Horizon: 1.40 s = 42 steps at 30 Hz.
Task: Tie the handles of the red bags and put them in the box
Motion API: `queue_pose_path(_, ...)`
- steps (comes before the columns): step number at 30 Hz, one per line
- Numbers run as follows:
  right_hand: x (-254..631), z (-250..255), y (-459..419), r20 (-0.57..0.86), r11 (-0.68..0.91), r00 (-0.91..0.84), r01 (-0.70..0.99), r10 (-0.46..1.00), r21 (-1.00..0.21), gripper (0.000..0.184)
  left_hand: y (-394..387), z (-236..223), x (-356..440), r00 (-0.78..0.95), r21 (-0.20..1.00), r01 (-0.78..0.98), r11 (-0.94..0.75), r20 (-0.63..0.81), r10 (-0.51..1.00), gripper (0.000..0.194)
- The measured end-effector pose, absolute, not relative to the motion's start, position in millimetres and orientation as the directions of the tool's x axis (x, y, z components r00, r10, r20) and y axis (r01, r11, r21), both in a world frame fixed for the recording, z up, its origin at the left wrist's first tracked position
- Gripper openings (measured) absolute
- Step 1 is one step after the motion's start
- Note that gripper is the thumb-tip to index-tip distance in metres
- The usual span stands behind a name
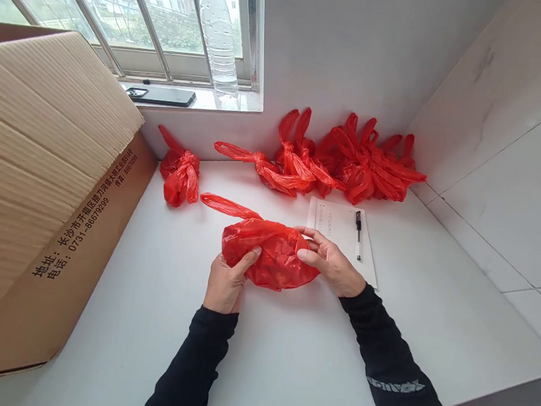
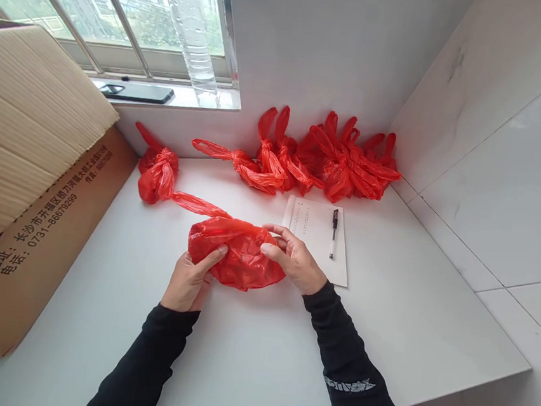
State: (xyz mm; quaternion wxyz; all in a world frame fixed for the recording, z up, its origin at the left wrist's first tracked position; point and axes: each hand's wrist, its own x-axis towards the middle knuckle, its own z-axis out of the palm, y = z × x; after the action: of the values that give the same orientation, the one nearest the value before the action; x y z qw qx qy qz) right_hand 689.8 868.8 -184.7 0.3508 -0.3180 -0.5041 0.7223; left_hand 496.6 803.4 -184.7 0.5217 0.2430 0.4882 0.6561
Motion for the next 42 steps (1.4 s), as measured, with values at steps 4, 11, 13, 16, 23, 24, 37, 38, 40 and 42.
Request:
queue_pose_path(4, 688.6, -186.4, 869.6, -0.083, -0.209, -0.527, -0.183, 0.846, -0.961, 0.048, 802.1, -178.4, 498.4, -0.325, 0.879, -0.476, 0.011, -0.187, 0.927, 0.047)
queue_pose_path(11, 685.9, -184.5, 869.2, -0.039, -0.153, -0.393, -0.263, 0.919, -0.953, 0.034, 800.3, -177.8, 508.4, -0.152, 0.931, -0.357, 0.076, -0.139, 0.978, 0.052)
queue_pose_path(13, 686.5, -183.9, 870.1, -0.044, -0.172, -0.411, -0.280, 0.911, -0.944, 0.037, 801.7, -178.4, 507.2, -0.237, 0.924, -0.379, 0.040, -0.139, 0.962, 0.051)
queue_pose_path(16, 687.4, -183.7, 870.8, -0.077, -0.214, -0.483, -0.235, 0.872, -0.948, 0.055, 803.7, -177.3, 503.2, -0.372, 0.907, -0.420, -0.042, -0.130, 0.919, 0.053)
queue_pose_path(23, 684.9, -183.1, 868.6, -0.036, -0.183, -0.523, -0.233, 0.852, -0.955, 0.064, 801.8, -171.6, 504.3, -0.301, 0.879, -0.476, 0.016, -0.179, 0.937, 0.048)
queue_pose_path(24, 685.0, -182.6, 868.3, -0.020, -0.167, -0.508, -0.246, 0.861, -0.955, 0.063, 801.3, -171.1, 506.1, -0.259, 0.868, -0.494, 0.056, -0.208, 0.943, 0.051)
queue_pose_path(37, 681.5, -178.5, 865.7, -0.027, -0.213, -0.510, -0.311, 0.860, -0.926, 0.062, 803.4, -169.0, 510.0, -0.278, 0.918, -0.390, -0.073, -0.042, 0.960, 0.063)
queue_pose_path(38, 680.8, -180.0, 866.4, -0.021, -0.216, -0.525, -0.315, 0.851, -0.924, 0.063, 803.4, -168.8, 509.7, -0.284, 0.916, -0.395, -0.073, -0.046, 0.958, 0.064)
queue_pose_path(40, 680.2, -182.4, 867.5, -0.020, -0.217, -0.526, -0.315, 0.850, -0.924, 0.066, 803.0, -168.0, 510.3, -0.276, 0.914, -0.401, -0.062, -0.056, 0.959, 0.064)
queue_pose_path(42, 680.5, -183.8, 868.2, -0.015, -0.201, -0.492, -0.326, 0.870, -0.924, 0.066, 802.3, -167.3, 511.6, -0.257, 0.912, -0.407, -0.051, -0.061, 0.965, 0.064)
